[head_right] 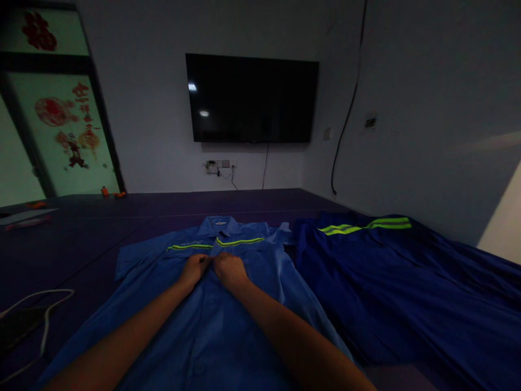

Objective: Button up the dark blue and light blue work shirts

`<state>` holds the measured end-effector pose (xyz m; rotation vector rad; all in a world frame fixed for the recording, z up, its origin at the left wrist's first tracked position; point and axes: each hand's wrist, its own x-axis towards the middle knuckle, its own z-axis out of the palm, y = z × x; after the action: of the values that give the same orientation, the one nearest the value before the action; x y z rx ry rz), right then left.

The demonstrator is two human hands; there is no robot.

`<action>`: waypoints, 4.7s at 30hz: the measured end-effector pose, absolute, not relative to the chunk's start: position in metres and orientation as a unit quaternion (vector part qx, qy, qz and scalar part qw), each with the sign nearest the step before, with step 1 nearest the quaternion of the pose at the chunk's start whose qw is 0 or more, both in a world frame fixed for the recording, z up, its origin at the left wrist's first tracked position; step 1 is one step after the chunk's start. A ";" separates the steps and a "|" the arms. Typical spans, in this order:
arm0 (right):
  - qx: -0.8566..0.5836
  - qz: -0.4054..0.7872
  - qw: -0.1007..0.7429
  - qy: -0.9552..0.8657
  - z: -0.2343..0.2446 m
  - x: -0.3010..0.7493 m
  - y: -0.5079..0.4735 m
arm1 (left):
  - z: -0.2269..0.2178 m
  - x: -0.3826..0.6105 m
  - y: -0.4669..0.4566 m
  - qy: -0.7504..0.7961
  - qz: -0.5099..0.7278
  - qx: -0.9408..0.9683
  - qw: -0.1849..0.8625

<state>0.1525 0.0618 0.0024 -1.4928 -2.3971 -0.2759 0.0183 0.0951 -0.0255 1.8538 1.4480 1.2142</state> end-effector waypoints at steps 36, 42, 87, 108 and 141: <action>-0.578 -0.018 0.240 -0.779 -0.003 0.159 0.067 | -0.026 0.021 0.090 0.534 0.492 0.602 0.333; -0.565 -0.024 0.223 -0.794 -0.004 0.159 0.067 | -0.027 0.021 0.091 0.516 0.523 0.588 0.337; -0.555 -0.023 0.197 -0.808 -0.001 0.158 0.063 | -0.019 0.024 0.083 0.470 0.552 0.555 0.408; -0.531 -0.028 0.202 -0.823 -0.004 0.160 0.066 | -0.021 0.024 0.085 0.475 0.554 0.560 0.391; -0.529 -0.019 0.202 -0.824 -0.003 0.161 0.066 | -0.020 0.023 0.084 0.482 0.549 0.566 0.382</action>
<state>0.1606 0.0659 -0.0034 -1.4760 -2.3017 -0.0531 0.0231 0.0836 -0.0203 1.4454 1.2292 1.4011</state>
